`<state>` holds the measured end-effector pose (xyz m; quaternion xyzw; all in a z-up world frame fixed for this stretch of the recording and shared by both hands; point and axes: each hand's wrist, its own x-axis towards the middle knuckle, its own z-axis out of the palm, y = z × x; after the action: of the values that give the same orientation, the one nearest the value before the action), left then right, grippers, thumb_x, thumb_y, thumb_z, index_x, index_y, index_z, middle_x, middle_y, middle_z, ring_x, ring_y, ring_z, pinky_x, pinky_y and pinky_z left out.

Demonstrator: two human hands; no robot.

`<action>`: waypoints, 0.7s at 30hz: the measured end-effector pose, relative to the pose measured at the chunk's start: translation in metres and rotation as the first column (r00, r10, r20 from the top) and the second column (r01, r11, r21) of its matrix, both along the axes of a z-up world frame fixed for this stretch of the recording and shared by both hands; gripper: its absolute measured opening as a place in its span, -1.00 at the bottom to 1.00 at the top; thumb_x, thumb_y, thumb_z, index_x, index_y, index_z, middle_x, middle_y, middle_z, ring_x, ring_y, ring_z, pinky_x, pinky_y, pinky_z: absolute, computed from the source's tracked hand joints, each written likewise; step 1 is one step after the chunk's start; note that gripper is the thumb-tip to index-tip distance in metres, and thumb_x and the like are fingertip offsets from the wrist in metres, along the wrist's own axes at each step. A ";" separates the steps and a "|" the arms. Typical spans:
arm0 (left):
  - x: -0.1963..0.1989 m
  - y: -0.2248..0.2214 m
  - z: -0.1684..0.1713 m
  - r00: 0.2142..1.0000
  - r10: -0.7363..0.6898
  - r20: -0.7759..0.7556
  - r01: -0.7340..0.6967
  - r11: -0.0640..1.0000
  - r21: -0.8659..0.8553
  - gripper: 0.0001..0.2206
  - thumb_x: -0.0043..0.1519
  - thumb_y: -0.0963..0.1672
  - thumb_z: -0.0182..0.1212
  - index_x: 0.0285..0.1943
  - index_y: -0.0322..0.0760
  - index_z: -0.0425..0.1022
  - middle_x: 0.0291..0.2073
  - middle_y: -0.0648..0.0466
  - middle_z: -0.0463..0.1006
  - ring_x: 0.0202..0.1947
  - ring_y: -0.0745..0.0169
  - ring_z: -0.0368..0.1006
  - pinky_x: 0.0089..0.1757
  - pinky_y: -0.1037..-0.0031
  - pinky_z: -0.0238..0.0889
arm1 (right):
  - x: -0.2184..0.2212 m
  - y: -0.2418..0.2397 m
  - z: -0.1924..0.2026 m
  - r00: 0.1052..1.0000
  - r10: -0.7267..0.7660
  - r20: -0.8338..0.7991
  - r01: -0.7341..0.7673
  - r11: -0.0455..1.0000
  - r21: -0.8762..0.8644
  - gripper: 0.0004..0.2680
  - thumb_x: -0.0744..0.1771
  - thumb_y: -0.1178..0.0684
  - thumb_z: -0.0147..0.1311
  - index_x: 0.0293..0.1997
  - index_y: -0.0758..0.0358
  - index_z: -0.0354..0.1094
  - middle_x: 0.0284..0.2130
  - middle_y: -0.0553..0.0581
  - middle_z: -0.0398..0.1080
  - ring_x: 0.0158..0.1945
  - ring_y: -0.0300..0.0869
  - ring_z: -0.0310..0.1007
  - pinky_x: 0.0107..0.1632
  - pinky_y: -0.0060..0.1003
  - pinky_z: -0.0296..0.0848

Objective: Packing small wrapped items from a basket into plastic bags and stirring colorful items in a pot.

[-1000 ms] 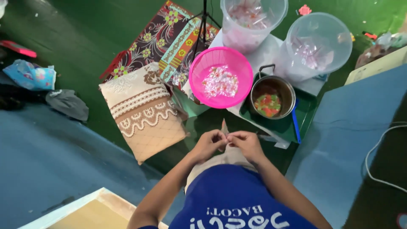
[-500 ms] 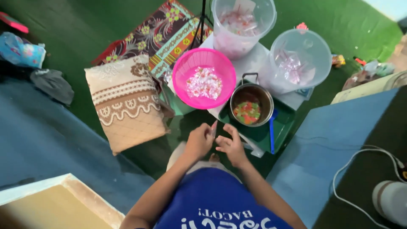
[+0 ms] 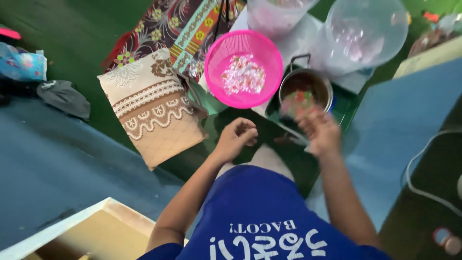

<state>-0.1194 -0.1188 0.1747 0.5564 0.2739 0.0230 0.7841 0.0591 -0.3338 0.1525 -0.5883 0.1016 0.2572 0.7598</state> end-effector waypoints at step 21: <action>-0.005 0.002 -0.036 0.964 0.004 -0.266 0.033 0.991 0.132 -0.87 0.25 -0.17 0.23 -0.12 -0.38 0.53 -0.37 0.05 0.53 -0.42 0.35 0.40 -0.30 0.59 0.31 | 0.223 -0.058 0.009 0.923 -0.022 0.383 0.086 0.985 -0.153 -0.86 0.39 0.32 0.11 0.03 0.29 0.45 -0.31 0.06 0.51 -0.36 -0.30 0.52 -0.28 -0.52 0.58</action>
<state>-0.1245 -0.1166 0.1388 0.6082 0.3704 -0.0391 0.7010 0.2817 -0.3919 0.1618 -0.6854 -0.0101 0.1079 0.7201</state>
